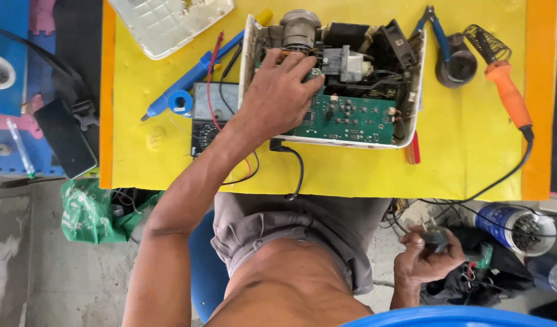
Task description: The person works on a disassembled electronic device, likely a projector, placed on a yellow workbench. They lift and reposition the green circuit board, connect a power cable, and use a multimeter to test components on the board.
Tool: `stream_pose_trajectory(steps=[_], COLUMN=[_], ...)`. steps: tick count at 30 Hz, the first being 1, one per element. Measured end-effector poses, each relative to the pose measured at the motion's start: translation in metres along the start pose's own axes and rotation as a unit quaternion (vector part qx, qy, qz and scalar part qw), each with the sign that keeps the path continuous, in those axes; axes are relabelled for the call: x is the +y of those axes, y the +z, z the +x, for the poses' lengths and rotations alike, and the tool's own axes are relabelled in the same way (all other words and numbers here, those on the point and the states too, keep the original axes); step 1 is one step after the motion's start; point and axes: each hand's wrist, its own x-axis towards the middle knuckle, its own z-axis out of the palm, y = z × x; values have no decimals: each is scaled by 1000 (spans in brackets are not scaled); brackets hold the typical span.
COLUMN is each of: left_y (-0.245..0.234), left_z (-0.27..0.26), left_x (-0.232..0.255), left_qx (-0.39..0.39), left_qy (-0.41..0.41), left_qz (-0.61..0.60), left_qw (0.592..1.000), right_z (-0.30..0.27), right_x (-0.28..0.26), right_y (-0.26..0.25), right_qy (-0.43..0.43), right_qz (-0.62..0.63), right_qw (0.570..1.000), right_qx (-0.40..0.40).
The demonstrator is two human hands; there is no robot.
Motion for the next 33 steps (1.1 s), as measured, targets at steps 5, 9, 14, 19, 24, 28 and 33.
stream_pose_trajectory(steps=[5, 9, 14, 19, 24, 28, 33], left_y=[-10, -21, -24, -24, -25, -30, -35], left_z=[4, 3, 2, 2, 3, 6, 9], left_x=[-1, 1, -1, -1, -2, -2, -6], left_qx=[-10, -24, 15, -1, -10, -21, -33], left_qy=[8, 16, 21, 23, 22, 20, 26], left_qz=[-16, -24, -36, -27, -29, -17, -10], left_qw=[1000, 999, 999, 999, 999, 999, 999], right_z=[53, 49, 40, 67, 79, 85, 87], right_x=[-12, 42, 106, 159, 232, 250, 253], right_y=[-10, -49, -65, -102, -142, -150, -151], right_qy=[141, 243, 285, 333, 345, 339, 317], right_qz=[6, 30, 51, 128, 110, 113, 137], right_qw=[930, 866, 888, 806, 781, 811, 838], right_qx=[339, 437, 357, 472, 508, 464, 422])
